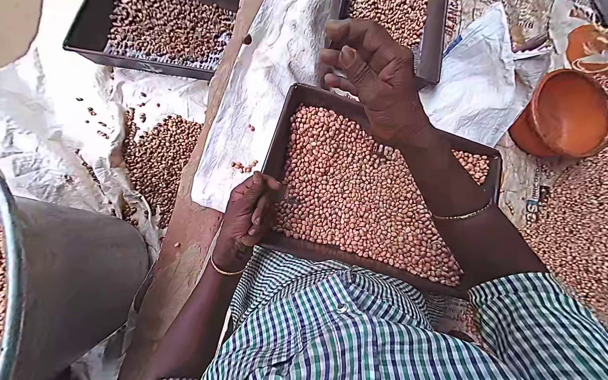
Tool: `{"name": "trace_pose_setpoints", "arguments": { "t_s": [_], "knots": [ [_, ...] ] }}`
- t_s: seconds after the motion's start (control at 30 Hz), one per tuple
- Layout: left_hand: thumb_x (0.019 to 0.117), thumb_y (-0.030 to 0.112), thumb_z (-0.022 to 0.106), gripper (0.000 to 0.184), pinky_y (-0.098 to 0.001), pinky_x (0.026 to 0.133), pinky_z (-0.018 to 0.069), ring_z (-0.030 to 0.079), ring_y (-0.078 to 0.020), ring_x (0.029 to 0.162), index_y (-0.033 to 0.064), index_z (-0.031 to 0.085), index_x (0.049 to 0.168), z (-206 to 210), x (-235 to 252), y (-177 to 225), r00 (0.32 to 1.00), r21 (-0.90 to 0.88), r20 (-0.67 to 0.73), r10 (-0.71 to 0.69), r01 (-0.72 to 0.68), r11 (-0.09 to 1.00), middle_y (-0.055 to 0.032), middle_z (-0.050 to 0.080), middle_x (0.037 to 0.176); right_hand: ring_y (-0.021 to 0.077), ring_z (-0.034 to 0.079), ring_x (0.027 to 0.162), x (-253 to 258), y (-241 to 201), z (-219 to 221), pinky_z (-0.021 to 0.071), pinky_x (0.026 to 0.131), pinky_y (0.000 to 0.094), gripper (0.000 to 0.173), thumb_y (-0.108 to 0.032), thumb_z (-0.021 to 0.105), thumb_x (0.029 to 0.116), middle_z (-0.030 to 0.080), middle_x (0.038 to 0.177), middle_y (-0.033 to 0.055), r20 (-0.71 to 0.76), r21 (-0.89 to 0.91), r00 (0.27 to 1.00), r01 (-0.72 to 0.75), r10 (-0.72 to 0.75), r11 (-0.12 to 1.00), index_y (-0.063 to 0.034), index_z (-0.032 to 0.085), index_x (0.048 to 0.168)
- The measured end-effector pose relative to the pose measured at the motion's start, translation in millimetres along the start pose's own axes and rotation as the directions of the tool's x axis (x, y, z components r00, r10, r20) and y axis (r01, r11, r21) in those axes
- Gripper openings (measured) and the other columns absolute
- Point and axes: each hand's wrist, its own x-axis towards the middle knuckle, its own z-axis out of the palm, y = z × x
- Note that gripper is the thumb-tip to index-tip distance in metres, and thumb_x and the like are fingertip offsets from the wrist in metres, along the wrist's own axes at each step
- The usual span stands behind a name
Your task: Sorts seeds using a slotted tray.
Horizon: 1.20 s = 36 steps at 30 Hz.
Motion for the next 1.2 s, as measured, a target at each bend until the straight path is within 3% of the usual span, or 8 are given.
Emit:
{"name": "trace_pose_setpoints", "arguments": {
  "t_s": [0.27,0.4,0.5,0.77,0.9,1.0,1.1,1.2],
  "knots": [
    [0.1085,0.023,0.048,0.025,-0.0103,0.044,0.0449,0.053,0.0034,0.045,0.0134,0.068,0.096,0.5,-6.2,-3.5,0.97,-0.112,-0.057,0.238,-0.243,0.963,0.0094,0.059,0.058,0.0348,0.072,0.108,-57.4,94.1,72.9,0.0529,0.101,0.0399,0.026,0.01,0.055,0.0943,0.074,0.11,0.0241,0.421,-0.094,0.868,0.329,-0.262,0.94,0.0091,0.073,0.113],
    [0.108,0.031,0.049,0.028,-0.011,0.04,0.0411,0.048,0.0028,0.04,0.0124,0.068,0.097,-1.4,-5.3,-4.2,0.981,0.0,0.006,0.194,-0.194,0.981,0.0097,0.053,0.053,0.0326,0.069,0.091,-74.3,102.5,122.3,0.0494,0.087,0.0454,0.016,-0.008,0.066,0.0883,0.075,0.089,0.0154,0.5,0.011,0.784,0.42,-0.369,0.908,0.0002,0.079,0.094],
    [0.1082,0.022,0.049,0.026,-0.0101,0.039,0.0412,0.049,0.0039,0.039,0.0108,0.069,0.097,0.5,-5.4,-0.8,0.99,0.065,0.005,0.141,-0.141,0.988,0.0098,0.054,0.052,0.0322,0.067,0.096,-106.0,90.0,136.3,0.0483,0.088,0.0489,0.019,-0.015,0.064,0.0892,0.074,0.095,0.0119,0.521,-0.099,0.788,0.439,-0.329,0.893,-0.0054,0.08,0.096],
    [0.1077,0.02,0.05,0.021,-0.0089,0.037,0.0402,0.046,0.0059,0.039,0.015,0.069,0.099,-2.6,-4.2,1.1,0.998,0.255,0.038,0.046,-0.054,0.966,0.0121,0.053,0.055,0.0317,0.065,0.108,-203.5,60.5,17.1,0.0442,0.101,0.0477,0.027,-0.018,0.051,0.0982,0.071,0.101,0.0128,0.622,-0.361,0.783,0.269,0.016,0.893,-0.0055,0.075,0.095],
    [0.1088,0.021,0.046,0.029,-0.0105,0.033,0.0385,0.044,0.0048,0.035,0.0115,0.07,0.096,-4.0,-4.3,3.3,0.999,0.249,-0.008,-0.037,0.038,0.968,0.0108,0.048,0.048,0.0461,0.051,0.134,-217.0,43.5,-73.2,0.0308,0.11,0.0712,0.024,-0.002,0.071,0.0853,0.067,0.131,0.016,0.63,-0.557,0.73,0.185,0.266,0.81,-0.0169,0.082,0.1],
    [0.111,0.021,0.037,0.037,-0.0106,0.032,0.0357,0.04,0.0054,0.033,0.0117,0.068,0.093,0.3,-2.4,3.6,0.991,0.319,-0.081,-0.109,0.129,0.939,0.0117,0.044,0.046,0.0515,0.045,0.139,-201.0,26.2,-131.9,0.0223,0.109,0.0761,0.033,0.011,0.065,0.0852,0.065,0.136,0.0194,0.455,-0.72,0.772,0.025,0.444,0.694,-0.0117,0.082,0.102],
    [0.1102,0.017,0.037,0.038,-0.0102,0.031,0.0353,0.039,0.0057,0.033,0.0134,0.07,0.092,-1.6,0.3,5.0,0.986,0.34,-0.077,-0.148,0.165,0.926,0.0118,0.044,0.046,0.0477,0.059,0.125,-186.9,19.1,-155.5,0.0393,0.106,0.0638,0.024,0.011,0.055,0.0878,0.071,0.12,0.0225,0.261,-0.736,0.943,0.056,0.206,0.675,0.0012,0.077,0.089],
    [0.1087,0.015,0.04,0.035,-0.0101,0.033,0.036,0.041,0.0059,0.034,0.0176,0.07,0.091,-7.6,1.2,3.1,0.99,0.348,-0.041,-0.135,0.141,0.927,0.0122,0.047,0.047,0.0357,0.066,0.118,-191.3,23.7,-93.2,0.0459,0.108,0.0452,0.025,0.013,0.053,0.0873,0.074,0.113,0.0201,0.243,-0.531,0.97,0.113,0.023,0.84,0.0046,0.077,0.091]
  ]
}}
